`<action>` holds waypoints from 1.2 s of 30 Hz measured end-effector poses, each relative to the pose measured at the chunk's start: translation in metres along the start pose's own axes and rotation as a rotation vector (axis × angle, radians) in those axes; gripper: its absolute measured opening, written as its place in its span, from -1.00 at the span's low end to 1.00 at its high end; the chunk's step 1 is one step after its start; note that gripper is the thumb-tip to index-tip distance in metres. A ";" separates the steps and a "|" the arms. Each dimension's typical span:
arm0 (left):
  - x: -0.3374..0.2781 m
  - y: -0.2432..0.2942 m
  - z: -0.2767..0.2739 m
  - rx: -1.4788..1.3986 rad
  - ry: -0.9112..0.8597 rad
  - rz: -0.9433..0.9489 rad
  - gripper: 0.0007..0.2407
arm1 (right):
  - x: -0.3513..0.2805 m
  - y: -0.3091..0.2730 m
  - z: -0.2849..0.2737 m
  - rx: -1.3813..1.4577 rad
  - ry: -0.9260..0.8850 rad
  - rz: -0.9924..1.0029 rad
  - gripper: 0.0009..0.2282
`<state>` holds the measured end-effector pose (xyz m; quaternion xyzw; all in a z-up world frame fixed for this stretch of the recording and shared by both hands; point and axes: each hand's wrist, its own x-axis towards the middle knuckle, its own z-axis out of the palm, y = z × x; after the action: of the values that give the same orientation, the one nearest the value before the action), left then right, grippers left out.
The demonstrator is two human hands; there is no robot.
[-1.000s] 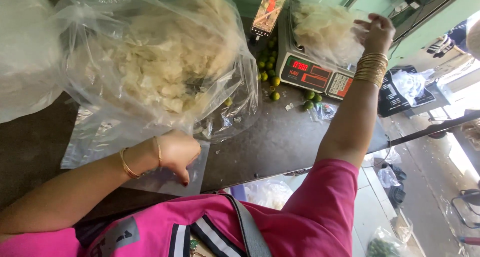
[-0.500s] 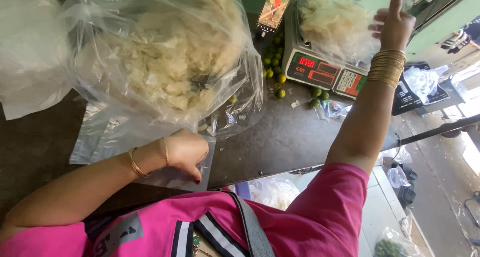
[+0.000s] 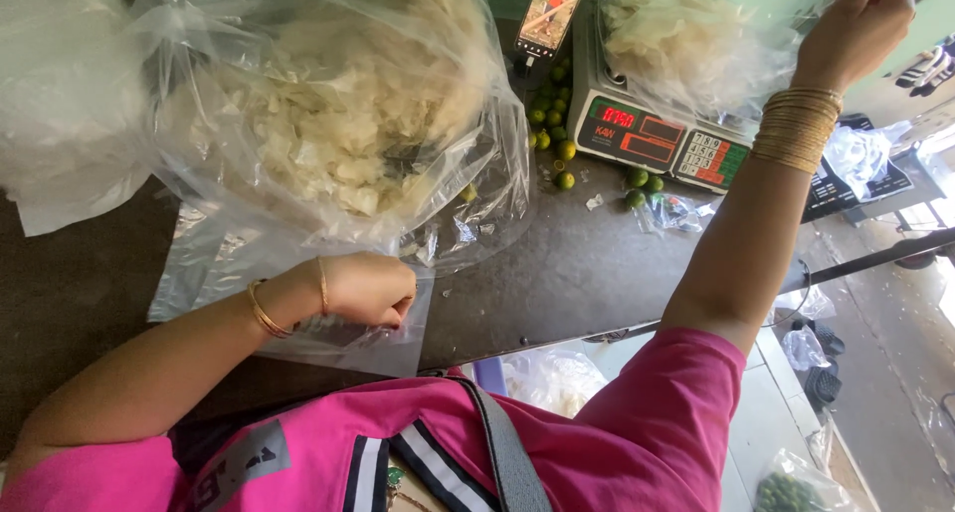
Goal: Packaging dried food items from a large bulk bag into smaller individual plastic bags for portioning
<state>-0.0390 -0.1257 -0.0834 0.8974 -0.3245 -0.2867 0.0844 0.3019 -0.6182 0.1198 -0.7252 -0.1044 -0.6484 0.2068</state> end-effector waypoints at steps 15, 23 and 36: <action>-0.152 -0.014 -0.107 -0.323 0.580 -0.196 -0.80 | -0.119 -0.401 -0.089 1.100 -1.171 -0.225 -0.65; -0.194 -0.016 -0.114 -0.528 0.968 -0.003 -0.35 | -0.152 -0.463 -0.066 1.297 -1.015 -0.050 -0.94; -0.193 -0.005 -0.107 -0.321 1.125 0.229 -0.93 | -0.153 -0.449 -0.077 1.380 -0.927 -0.049 -0.93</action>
<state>-0.0957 -0.0037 0.0918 0.8468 -0.2773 0.1980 0.4083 0.0230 -0.2326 0.0485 -0.6265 -0.5688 -0.0785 0.5270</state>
